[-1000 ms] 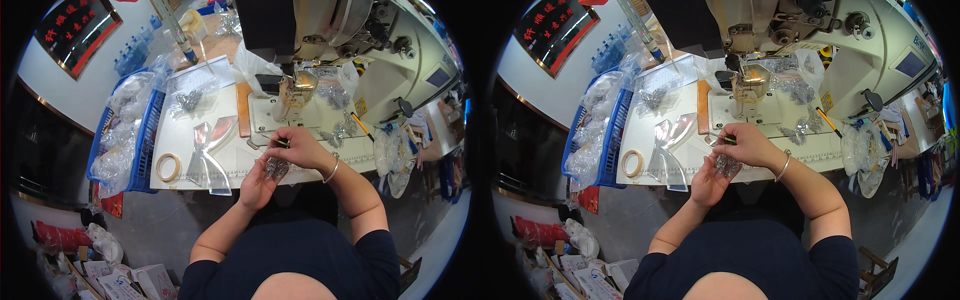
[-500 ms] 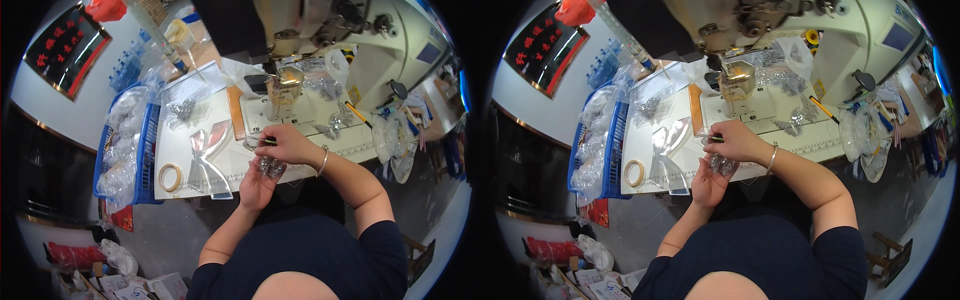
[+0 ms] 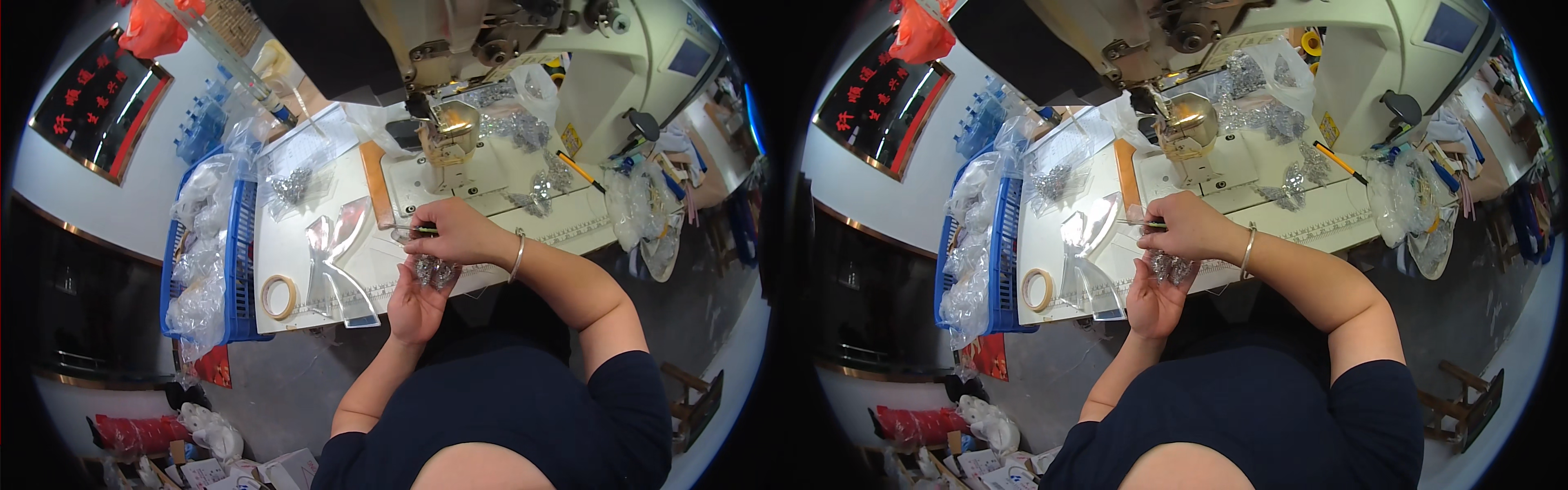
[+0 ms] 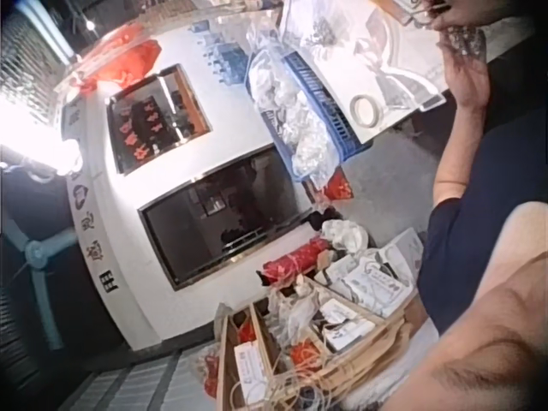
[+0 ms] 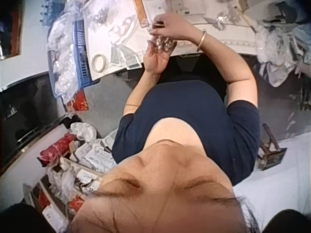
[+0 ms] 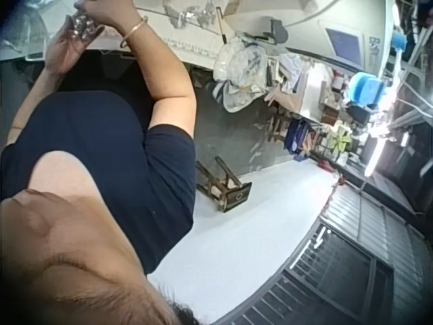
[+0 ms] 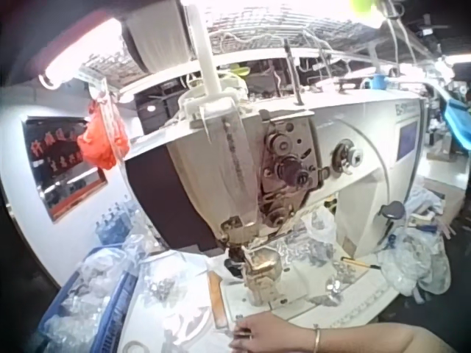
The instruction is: The person sews small, silver, star-shaped decorations onto clear plastic sheets using a sewing machine. They repeatedly pick up a decoration, position it on the plastic, and guide it under the needle to stitch it in place. After sewing, they use scissors to trim the excess thread and place the finished item on the table.
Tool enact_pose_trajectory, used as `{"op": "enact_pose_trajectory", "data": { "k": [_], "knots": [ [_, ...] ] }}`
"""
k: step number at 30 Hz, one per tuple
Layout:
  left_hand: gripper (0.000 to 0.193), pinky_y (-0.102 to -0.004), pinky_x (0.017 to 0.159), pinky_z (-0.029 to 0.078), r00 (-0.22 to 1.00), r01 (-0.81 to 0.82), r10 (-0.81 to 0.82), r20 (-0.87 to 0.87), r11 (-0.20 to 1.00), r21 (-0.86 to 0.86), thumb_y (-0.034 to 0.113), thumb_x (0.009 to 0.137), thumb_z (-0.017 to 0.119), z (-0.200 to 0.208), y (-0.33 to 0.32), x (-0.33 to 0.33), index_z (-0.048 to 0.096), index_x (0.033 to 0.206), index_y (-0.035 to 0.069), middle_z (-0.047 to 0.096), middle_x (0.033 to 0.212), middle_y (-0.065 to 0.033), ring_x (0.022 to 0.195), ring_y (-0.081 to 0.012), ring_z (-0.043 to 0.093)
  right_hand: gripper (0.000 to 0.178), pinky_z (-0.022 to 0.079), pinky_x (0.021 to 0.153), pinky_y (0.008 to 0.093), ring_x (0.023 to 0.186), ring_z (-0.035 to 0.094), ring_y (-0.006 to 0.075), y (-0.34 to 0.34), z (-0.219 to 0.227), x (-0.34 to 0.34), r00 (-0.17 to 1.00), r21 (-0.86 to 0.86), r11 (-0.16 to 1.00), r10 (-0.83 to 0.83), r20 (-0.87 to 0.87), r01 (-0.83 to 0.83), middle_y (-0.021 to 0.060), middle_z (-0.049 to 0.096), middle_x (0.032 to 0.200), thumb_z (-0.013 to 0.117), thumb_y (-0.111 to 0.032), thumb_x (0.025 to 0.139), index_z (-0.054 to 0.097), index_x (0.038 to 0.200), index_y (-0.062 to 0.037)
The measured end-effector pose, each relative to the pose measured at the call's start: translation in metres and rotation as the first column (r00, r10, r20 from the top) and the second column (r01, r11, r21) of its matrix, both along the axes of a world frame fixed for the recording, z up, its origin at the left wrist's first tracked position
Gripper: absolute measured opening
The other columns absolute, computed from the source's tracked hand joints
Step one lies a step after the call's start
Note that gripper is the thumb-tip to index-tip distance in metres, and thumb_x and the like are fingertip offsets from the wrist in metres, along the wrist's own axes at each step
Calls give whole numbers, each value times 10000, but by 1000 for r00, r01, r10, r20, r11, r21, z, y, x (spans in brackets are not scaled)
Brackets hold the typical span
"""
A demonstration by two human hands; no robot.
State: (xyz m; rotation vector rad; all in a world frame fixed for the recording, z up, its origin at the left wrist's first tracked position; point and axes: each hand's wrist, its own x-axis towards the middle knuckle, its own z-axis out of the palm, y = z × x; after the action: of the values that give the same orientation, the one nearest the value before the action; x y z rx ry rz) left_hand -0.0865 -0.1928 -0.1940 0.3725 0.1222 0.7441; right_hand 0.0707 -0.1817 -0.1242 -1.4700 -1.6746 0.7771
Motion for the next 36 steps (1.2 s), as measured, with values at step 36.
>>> {"op": "enact_pose_trajectory", "data": {
  "k": [36],
  "knots": [
    [485, -452, 1091, 280, 996, 6, 0, -92, 998, 61, 364, 998, 210, -3, -4, -5, 247, 1379, 66, 355, 1384, -136, 1288, -274, 363, 142, 461, 628, 261, 661, 553, 109, -11, 3, -5, 998, -93, 996, -16, -65, 9, 55, 612, 707, 702, -111, 739, 619, 780, -4]
  ]
}}
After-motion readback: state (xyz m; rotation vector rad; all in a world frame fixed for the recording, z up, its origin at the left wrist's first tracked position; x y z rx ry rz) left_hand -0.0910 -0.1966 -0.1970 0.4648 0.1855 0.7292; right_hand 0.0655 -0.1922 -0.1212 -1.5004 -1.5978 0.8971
